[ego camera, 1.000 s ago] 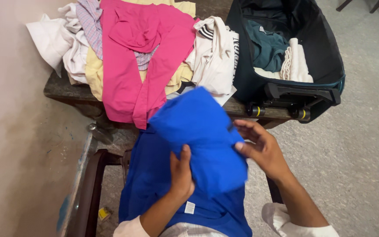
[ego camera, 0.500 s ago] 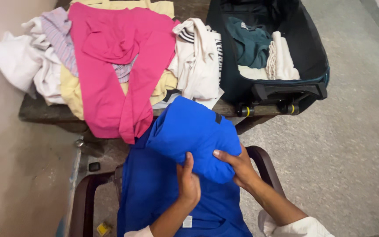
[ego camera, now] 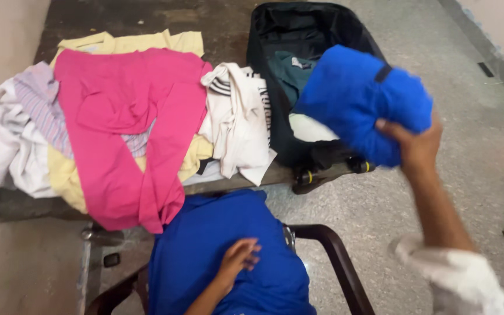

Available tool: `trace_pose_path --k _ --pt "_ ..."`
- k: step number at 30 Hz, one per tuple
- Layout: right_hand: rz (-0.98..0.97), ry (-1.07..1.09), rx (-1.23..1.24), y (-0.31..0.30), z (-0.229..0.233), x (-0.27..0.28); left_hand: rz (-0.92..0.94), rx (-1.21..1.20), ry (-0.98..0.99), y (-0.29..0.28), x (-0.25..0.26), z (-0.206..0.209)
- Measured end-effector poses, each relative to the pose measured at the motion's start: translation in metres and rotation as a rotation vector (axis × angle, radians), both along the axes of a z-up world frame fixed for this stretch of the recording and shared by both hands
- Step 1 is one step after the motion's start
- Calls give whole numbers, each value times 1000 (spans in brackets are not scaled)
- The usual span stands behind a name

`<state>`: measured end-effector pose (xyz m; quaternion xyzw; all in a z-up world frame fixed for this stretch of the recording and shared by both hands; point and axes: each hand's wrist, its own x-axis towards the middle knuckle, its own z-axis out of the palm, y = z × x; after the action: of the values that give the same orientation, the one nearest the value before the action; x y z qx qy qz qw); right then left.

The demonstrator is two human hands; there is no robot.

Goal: The person folds various clothing items, including a green shirt, a blue shirt, white shorts, a blue jacket, and a white t-shirt, while sitting on a chair. They place the folded clothes into a black suitcase positioned on a table.

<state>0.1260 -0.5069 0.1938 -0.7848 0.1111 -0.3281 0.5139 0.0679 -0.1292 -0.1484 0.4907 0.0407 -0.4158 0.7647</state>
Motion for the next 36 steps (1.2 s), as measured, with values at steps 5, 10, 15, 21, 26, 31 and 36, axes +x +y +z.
trace_pose_path --k 5,10,15,21,26,31,36 --pt "-75 327 -447 -67 10 80 136 -10 210 12 6 -67" --pt "221 626 37 -92 -43 136 93 57 136 7 6 -62" --pt "265 1106 141 -109 -111 168 90 31 107 10 4 -58" --pt "97 1342 -647 -112 -158 180 93 48 121 9 2 -58" --pt "-107 1212 -941 -77 -127 164 87 38 125 8 3 -63" --pt "213 1481 -539 -71 -91 174 76 28 138 9 2 -76" --pt "312 1535 -719 -67 -131 186 94 -23 143 4 -1 -87"
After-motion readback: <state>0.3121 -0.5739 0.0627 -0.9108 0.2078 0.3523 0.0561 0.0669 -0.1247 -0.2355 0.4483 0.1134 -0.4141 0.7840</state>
